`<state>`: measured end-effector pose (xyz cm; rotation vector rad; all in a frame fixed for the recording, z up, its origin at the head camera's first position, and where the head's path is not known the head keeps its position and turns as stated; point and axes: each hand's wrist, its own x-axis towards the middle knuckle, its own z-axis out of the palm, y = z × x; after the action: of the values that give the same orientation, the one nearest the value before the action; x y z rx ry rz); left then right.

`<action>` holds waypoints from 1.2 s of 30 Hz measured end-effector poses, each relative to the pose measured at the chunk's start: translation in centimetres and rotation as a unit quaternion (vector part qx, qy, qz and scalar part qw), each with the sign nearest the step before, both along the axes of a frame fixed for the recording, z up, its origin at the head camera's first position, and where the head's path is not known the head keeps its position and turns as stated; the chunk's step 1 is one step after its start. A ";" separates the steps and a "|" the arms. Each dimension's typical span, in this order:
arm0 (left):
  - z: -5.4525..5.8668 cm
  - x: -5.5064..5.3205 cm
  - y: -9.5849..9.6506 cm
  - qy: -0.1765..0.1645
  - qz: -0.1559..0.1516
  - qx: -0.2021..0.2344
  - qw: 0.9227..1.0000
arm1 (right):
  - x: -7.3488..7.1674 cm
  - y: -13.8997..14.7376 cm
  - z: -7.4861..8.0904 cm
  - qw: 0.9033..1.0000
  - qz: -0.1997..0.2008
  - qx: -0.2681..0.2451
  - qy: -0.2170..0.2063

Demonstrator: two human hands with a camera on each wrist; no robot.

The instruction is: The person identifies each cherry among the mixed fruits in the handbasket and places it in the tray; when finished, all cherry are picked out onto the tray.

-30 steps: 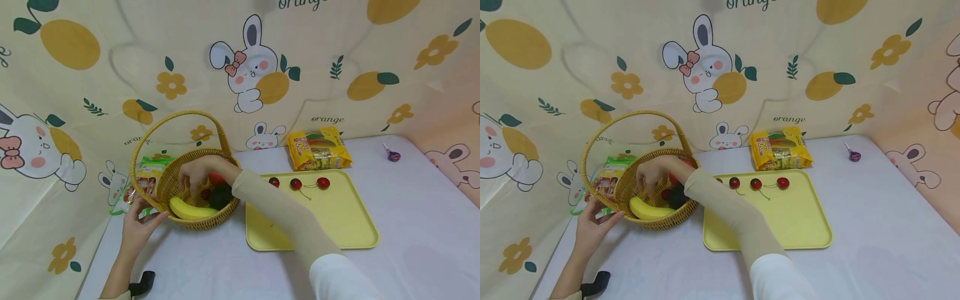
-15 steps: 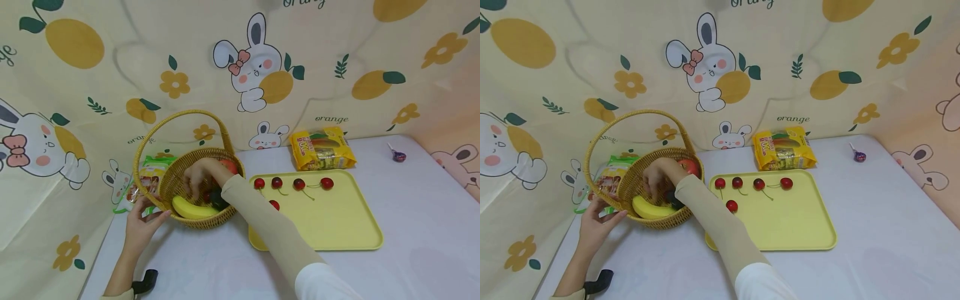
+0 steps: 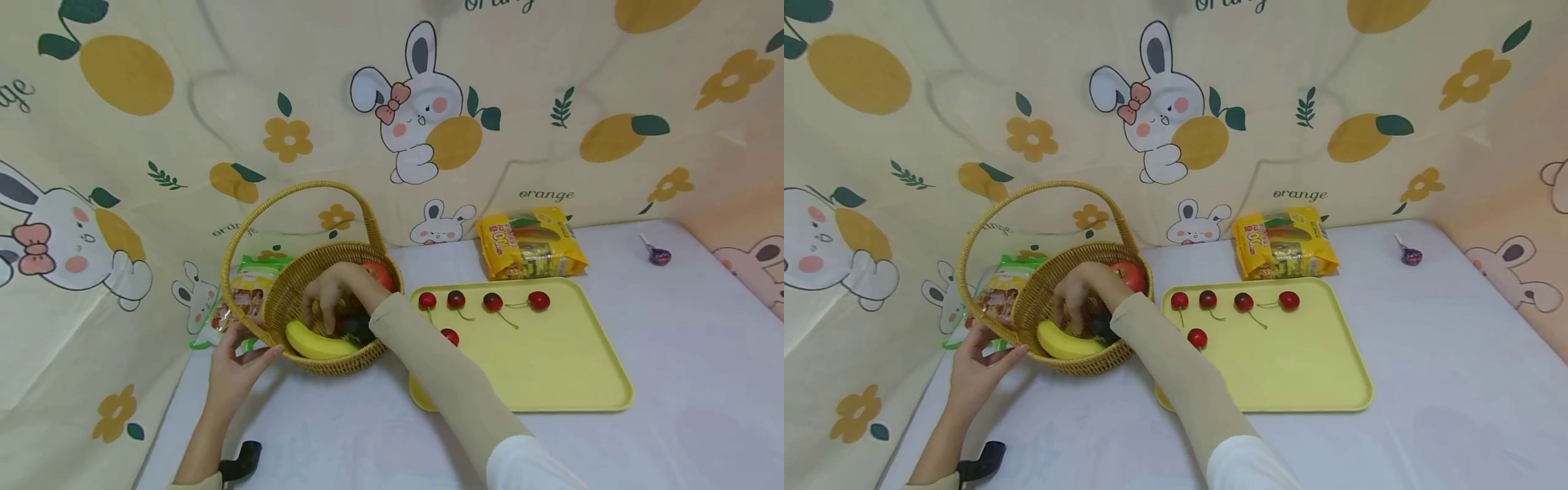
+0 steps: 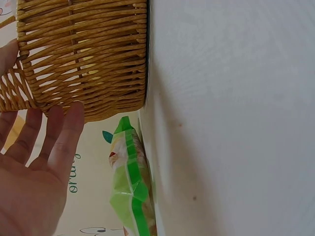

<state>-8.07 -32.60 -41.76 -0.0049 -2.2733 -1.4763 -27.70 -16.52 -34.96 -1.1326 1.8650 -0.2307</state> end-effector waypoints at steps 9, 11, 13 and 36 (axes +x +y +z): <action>0.2 0.0 0.1 -0.007 0.003 0.001 1.000 | 0.0 0.6 -0.7 0.999 -0.002 -0.024 -0.032; 0.2 0.0 0.0 -0.007 0.004 0.000 1.000 | -0.2 0.7 -1.0 0.996 -0.007 -0.035 -0.082; 0.3 0.0 0.1 -0.007 0.004 -0.001 1.000 | -0.4 0.7 -1.3 0.991 -0.024 -0.038 -0.127; 0.1 0.0 0.1 -0.006 0.009 -0.013 1.000 | -0.6 3.2 1.2 0.948 -0.024 -0.314 -0.057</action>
<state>-8.12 -32.48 -41.71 0.0158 -2.2969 -1.4407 -28.27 -13.29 -33.75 -1.4524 1.7599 -0.9492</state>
